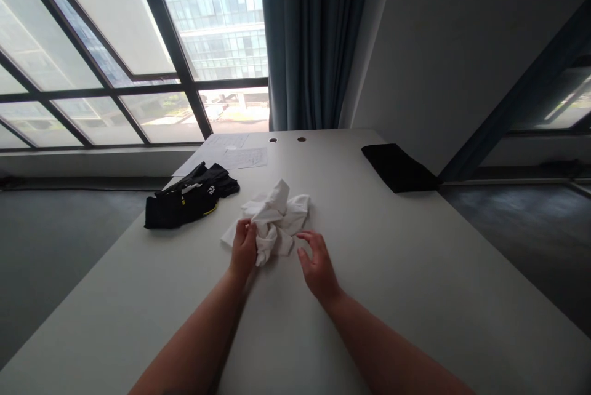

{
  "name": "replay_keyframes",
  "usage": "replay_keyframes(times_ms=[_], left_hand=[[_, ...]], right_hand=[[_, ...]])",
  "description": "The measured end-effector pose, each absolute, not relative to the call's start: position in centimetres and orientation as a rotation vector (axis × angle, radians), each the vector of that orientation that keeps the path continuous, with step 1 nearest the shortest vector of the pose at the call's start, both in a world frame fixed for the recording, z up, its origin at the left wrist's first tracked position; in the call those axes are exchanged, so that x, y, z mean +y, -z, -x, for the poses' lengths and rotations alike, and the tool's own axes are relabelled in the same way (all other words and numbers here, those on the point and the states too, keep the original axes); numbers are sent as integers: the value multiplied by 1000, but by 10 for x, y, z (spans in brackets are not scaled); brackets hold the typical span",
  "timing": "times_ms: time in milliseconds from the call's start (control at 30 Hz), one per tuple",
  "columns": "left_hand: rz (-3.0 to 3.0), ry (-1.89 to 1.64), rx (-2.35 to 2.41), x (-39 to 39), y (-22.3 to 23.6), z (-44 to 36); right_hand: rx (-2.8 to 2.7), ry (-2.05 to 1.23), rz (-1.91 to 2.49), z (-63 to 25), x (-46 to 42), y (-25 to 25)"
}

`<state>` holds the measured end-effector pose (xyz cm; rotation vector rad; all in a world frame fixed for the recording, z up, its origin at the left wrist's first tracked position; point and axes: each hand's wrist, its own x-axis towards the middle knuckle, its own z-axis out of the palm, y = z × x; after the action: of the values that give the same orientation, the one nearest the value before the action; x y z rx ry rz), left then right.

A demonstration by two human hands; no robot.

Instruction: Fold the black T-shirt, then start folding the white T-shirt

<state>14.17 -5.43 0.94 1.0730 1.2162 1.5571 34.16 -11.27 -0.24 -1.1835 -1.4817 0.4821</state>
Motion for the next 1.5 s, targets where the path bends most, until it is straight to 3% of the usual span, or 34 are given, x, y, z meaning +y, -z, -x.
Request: replay_keyframes(times_ms=[233, 567, 900, 1033, 1233, 1500], left_hand=[[-569, -1417, 925, -83, 4, -171], [-726, -1480, 1079, -49, -8, -128], [-794, -1577, 1176, -40, -4, -116], [-1072, -1508, 1204, -46, 0, -124], [-1863, -1004, 1146, -60, -8, -137], [-1912, -967, 1168, -71, -14, -150]], right_hand=[[-1584, -403, 1233, -357, -98, 3], [-1845, -293, 1607, -355, -98, 10], [-1693, -266, 1572, -389, -79, 12], [-1518, -157, 1603, -420, -63, 18], [-1286, 140, 1725, -469, -45, 25], [-1073, 284, 1835, -520, -32, 22]])
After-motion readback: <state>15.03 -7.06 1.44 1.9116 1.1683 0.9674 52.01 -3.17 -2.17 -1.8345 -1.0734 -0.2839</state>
